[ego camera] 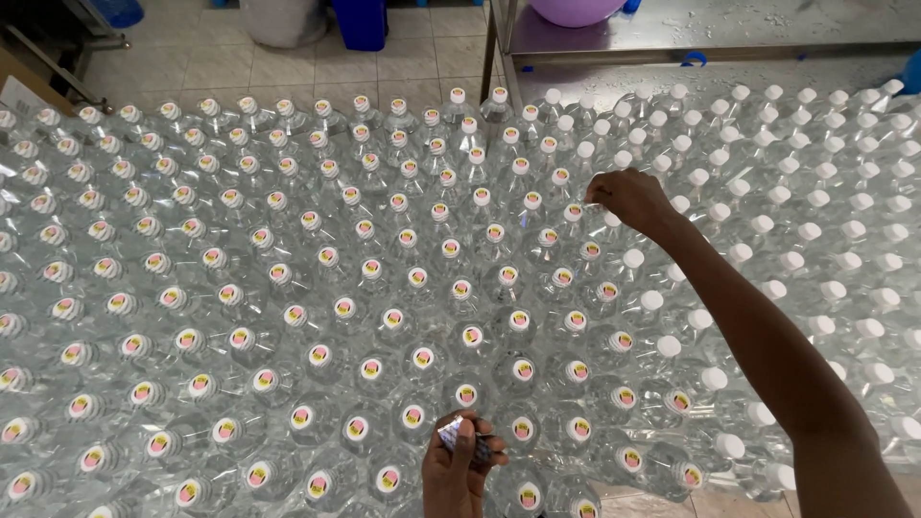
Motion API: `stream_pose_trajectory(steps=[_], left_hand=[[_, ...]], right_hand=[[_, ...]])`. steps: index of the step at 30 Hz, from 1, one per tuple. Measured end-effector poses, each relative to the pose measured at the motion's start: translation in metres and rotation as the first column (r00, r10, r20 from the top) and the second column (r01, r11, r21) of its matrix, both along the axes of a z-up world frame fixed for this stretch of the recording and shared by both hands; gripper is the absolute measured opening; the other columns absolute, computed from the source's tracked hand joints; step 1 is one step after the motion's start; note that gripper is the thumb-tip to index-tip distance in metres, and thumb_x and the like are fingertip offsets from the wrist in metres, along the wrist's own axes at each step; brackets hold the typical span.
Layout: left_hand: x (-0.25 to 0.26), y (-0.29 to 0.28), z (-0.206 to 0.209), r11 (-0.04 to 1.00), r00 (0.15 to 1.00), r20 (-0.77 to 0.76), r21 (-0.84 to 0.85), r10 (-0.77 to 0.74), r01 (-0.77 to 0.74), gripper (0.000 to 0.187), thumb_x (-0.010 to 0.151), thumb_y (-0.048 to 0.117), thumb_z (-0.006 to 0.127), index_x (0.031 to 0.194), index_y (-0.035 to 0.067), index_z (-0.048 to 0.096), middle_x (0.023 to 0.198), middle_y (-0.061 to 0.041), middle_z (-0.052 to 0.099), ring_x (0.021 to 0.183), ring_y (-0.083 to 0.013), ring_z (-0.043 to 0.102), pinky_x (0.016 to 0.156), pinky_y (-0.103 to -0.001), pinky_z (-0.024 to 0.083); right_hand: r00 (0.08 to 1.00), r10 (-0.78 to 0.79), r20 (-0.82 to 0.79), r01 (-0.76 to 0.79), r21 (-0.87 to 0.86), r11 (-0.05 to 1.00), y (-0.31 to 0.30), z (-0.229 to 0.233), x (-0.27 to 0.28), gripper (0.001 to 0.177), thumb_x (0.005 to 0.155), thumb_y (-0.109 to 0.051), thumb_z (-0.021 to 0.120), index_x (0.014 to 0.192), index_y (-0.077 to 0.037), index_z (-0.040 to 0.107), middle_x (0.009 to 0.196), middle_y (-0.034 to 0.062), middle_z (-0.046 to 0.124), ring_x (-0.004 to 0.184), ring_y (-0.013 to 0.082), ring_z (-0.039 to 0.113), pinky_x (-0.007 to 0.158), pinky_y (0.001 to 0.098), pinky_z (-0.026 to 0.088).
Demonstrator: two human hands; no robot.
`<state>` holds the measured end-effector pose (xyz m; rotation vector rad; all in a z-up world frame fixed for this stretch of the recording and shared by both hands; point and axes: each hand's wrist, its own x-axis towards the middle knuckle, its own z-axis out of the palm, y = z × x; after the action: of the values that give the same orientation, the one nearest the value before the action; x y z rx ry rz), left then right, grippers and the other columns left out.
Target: Applying small circular labels to the caps of bottled water
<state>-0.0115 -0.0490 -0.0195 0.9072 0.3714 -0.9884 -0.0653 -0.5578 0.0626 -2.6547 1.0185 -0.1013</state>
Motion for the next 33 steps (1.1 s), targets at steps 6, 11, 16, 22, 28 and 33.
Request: stream_pose_trajectory(steps=[6,11,16,22,28,33], left_hand=[[-0.002,0.002,-0.006,1.000,1.000,0.007,-0.015,-0.003,0.004,0.029,0.102,0.015,0.069,0.122,-0.006,0.066,0.096,-0.028,0.070,0.077,-0.0423,0.071,0.061,-0.050,0.064],[-0.002,0.002,0.001,1.000,1.000,0.006,0.001,0.004,-0.004,0.029,0.102,0.015,0.070,0.122,-0.005,0.066,0.096,-0.027,0.069,0.077,-0.0419,0.070,0.061,-0.049,0.063],[-0.002,0.000,0.006,1.000,1.000,-0.013,-0.007,0.010,-0.010,0.028,0.102,0.014,0.069,0.122,-0.006,0.066,0.097,-0.027,0.068,0.077,-0.0413,0.070,0.061,-0.048,0.063],[-0.002,0.000,0.003,1.000,1.000,0.001,-0.011,0.005,-0.005,0.028,0.102,0.014,0.070,0.121,-0.006,0.066,0.096,-0.027,0.068,0.076,-0.0404,0.070,0.060,-0.048,0.063],[-0.003,-0.001,0.008,1.000,1.000,-0.005,-0.003,0.004,-0.004,0.026,0.102,0.015,0.070,0.120,-0.005,0.066,0.094,-0.026,0.068,0.075,-0.0400,0.070,0.060,-0.047,0.062],[-0.004,-0.001,0.012,1.000,1.000,0.012,-0.019,-0.004,0.004,0.028,0.101,0.015,0.071,0.121,-0.004,0.067,0.095,-0.024,0.070,0.074,-0.0380,0.070,0.061,-0.046,0.061]], right_hand=[[0.997,0.048,0.054,-0.051,0.053,0.997,0.003,0.006,-0.003,0.032,0.113,-0.033,0.058,0.109,-0.013,0.083,0.102,0.0032,0.086,0.092,0.0249,0.081,0.079,0.0434,0.056],[0.998,0.058,-0.025,-0.057,0.047,0.997,0.006,0.010,0.000,0.040,0.115,-0.039,0.050,0.116,-0.015,0.082,0.113,0.0019,0.085,0.105,0.0291,0.077,0.089,0.0479,0.054],[0.986,0.120,-0.113,-0.128,-0.071,0.989,0.002,-0.004,0.007,0.037,0.115,-0.046,0.052,0.116,-0.020,0.080,0.111,0.0018,0.082,0.108,0.0304,0.072,0.083,0.0480,0.054],[0.988,0.095,-0.124,-0.106,-0.088,0.990,0.030,0.010,0.028,0.032,0.117,-0.031,0.054,0.105,-0.012,0.077,0.100,0.0061,0.081,0.090,0.0283,0.074,0.070,0.0451,0.053],[0.964,0.184,-0.193,-0.237,-0.301,0.924,0.028,-0.011,0.026,0.011,0.099,-0.008,0.071,0.108,-0.012,0.074,0.100,0.0056,0.080,0.086,0.0340,0.075,0.065,0.0469,0.053],[0.987,0.109,-0.115,-0.126,-0.152,0.980,0.013,-0.002,0.027,0.028,0.113,-0.024,0.056,0.103,-0.013,0.079,0.103,0.0056,0.082,0.089,0.0295,0.075,0.072,0.0461,0.053]])
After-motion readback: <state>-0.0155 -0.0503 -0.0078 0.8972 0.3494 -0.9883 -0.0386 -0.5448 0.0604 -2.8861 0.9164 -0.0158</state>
